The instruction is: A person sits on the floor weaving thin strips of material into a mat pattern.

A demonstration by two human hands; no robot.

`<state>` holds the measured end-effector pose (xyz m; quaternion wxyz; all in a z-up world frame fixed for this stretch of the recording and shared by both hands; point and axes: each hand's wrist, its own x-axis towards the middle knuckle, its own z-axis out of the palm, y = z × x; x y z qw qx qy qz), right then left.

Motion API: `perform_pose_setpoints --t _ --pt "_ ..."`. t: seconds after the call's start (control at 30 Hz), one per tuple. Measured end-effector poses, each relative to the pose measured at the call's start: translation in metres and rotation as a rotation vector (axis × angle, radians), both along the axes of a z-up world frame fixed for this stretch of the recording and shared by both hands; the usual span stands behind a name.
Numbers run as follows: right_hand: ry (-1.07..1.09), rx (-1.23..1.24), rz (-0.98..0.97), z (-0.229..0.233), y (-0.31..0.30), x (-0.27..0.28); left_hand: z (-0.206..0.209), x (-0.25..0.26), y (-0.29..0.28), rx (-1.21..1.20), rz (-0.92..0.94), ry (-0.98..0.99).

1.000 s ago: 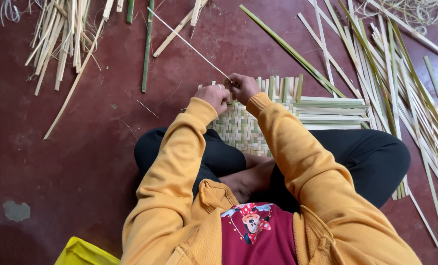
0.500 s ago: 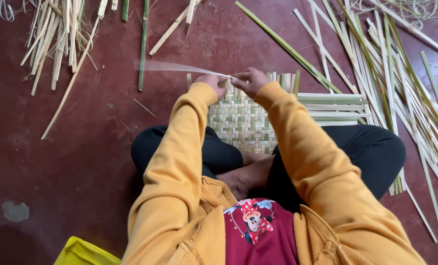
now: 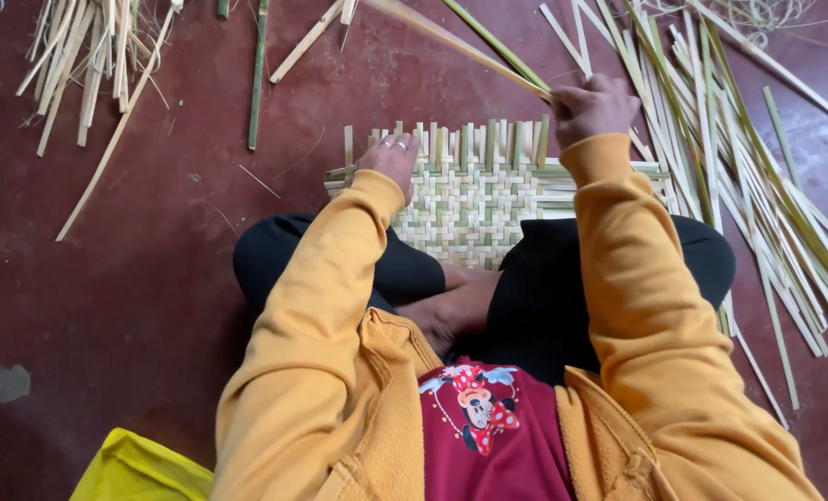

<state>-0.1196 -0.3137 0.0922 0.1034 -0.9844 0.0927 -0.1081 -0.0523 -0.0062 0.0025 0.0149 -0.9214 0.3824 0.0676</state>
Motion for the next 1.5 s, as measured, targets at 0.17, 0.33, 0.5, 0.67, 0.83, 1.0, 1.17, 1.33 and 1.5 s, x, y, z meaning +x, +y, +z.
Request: perform_pose_setpoints --t 0.17,0.33,0.5,0.67,0.83,1.0,1.17,1.33,1.5 --pt "0.036 0.156 0.012 0.018 0.043 0.001 -0.003 0.000 0.000 0.031 0.131 0.115" --pt "-0.444 -0.112 0.122 0.013 0.063 -0.004 -0.017 0.003 0.003 -0.123 0.144 0.046" --pt "-0.670 0.311 0.361 0.063 0.085 -0.009 -0.010 -0.001 -0.001 -0.169 0.200 0.116" --pt "-0.699 0.735 0.404 0.056 0.034 0.017 -0.009 -0.004 0.002 -0.118 0.211 0.115" --pt "-0.642 0.687 0.483 0.094 -0.001 0.007 -0.026 -0.001 0.005 0.113 -0.005 0.093" --pt "-0.357 0.492 0.425 0.049 -0.007 0.009 -0.024 -0.005 0.016 0.170 -0.138 0.124" --pt "-0.228 0.263 0.406 -0.016 0.021 0.017 -0.011 -0.017 0.018 0.142 -0.145 0.154" --pt "-0.104 0.128 0.312 -0.103 0.027 0.032 -0.012 -0.020 0.012 0.342 -0.062 0.193" --pt "0.140 0.139 0.222 -0.131 0.016 0.023 0.004 -0.022 0.015 0.341 -0.110 0.143"
